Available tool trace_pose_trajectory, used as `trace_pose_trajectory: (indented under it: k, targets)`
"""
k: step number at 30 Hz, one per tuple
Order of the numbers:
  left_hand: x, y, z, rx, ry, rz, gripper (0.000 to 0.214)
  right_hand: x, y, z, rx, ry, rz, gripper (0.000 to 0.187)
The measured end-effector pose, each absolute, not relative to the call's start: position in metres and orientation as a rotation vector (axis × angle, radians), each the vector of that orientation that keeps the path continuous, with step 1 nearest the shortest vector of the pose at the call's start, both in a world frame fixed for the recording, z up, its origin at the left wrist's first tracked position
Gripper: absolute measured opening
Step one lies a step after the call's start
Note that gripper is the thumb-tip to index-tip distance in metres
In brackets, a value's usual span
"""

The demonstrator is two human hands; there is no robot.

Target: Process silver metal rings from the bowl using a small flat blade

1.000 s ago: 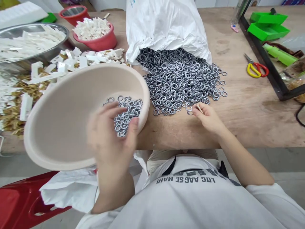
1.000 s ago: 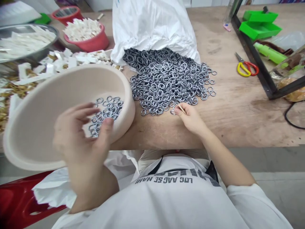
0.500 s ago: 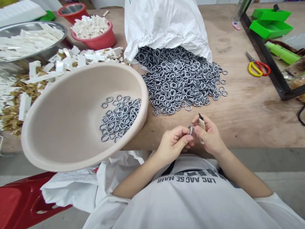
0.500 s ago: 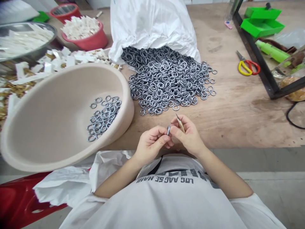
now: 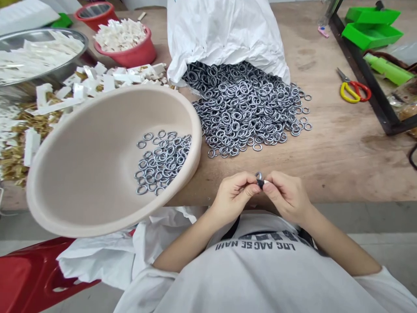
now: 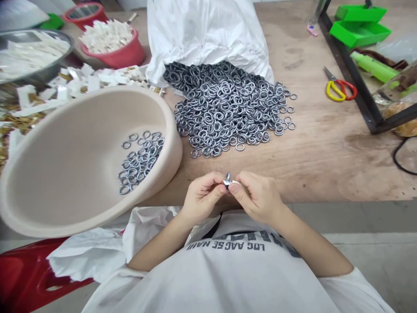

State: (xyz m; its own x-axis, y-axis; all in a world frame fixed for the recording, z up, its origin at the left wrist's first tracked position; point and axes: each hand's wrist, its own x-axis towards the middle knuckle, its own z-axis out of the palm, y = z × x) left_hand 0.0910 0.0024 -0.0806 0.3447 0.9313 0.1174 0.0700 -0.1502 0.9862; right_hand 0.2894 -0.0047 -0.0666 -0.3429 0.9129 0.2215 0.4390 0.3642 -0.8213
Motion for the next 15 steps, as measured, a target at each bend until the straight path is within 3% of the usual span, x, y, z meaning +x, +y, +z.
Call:
trace_pose_trajectory:
  k: [15]
  targets:
    - [0.0873, 0.002, -0.0829, 1.714, 0.902, 0.957, 0.024, 0.2903, -0.0069, -0.0671, -1.206, -2.025, 0.989, 0.04]
